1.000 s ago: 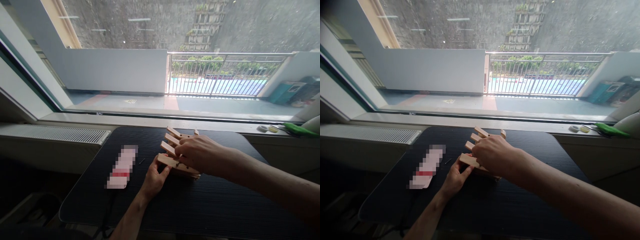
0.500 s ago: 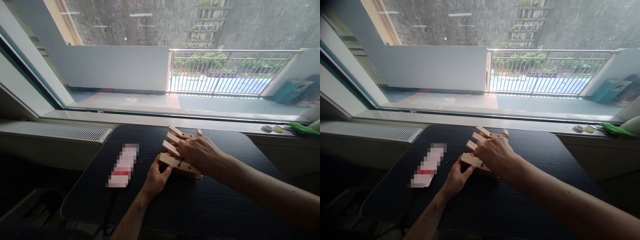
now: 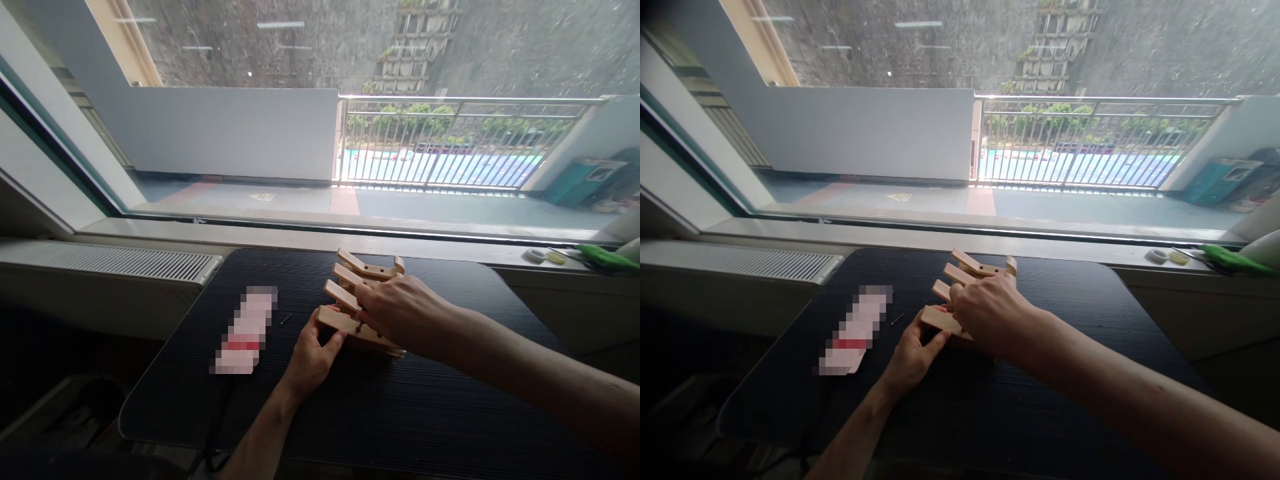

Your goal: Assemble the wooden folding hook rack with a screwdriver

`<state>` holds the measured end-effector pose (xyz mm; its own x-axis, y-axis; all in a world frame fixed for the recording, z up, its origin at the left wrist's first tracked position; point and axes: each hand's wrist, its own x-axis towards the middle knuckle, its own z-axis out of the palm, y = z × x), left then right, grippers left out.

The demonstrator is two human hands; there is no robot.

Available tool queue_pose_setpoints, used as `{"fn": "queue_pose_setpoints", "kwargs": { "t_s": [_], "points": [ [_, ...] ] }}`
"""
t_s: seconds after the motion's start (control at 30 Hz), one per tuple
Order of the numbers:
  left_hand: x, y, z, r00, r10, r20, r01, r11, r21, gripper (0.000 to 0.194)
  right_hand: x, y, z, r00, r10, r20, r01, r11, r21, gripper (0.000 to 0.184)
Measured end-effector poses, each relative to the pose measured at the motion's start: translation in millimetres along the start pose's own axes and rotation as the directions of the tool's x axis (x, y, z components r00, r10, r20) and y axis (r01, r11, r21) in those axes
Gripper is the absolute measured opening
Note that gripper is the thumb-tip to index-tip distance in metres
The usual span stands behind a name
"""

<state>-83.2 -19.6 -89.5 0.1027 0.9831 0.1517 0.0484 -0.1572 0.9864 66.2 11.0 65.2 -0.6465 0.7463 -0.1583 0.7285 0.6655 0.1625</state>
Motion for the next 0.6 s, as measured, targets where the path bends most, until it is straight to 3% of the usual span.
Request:
{"fn": "queue_pose_setpoints", "kwargs": {
  "t_s": [0.27,0.47,0.6],
  "points": [
    [0,4,1.3,1.0,-0.004,0.0,0.004,0.999,-0.031,0.03,1,2,-1,0.993,0.069,-0.1,-0.077,0.994,-0.076,0.031],
    [0,4,1.0,1.0,0.005,0.005,-0.005,0.999,-0.039,0.031,-8,-1,-20,0.996,-0.026,-0.086,0.023,0.999,-0.033,0.015],
    [1,4,0.5,1.0,0.004,0.001,-0.004,1.0,-0.01,0.032,-4,-3,-14,0.993,-0.091,-0.077,0.092,0.996,0.016,0.011]
  ]
}}
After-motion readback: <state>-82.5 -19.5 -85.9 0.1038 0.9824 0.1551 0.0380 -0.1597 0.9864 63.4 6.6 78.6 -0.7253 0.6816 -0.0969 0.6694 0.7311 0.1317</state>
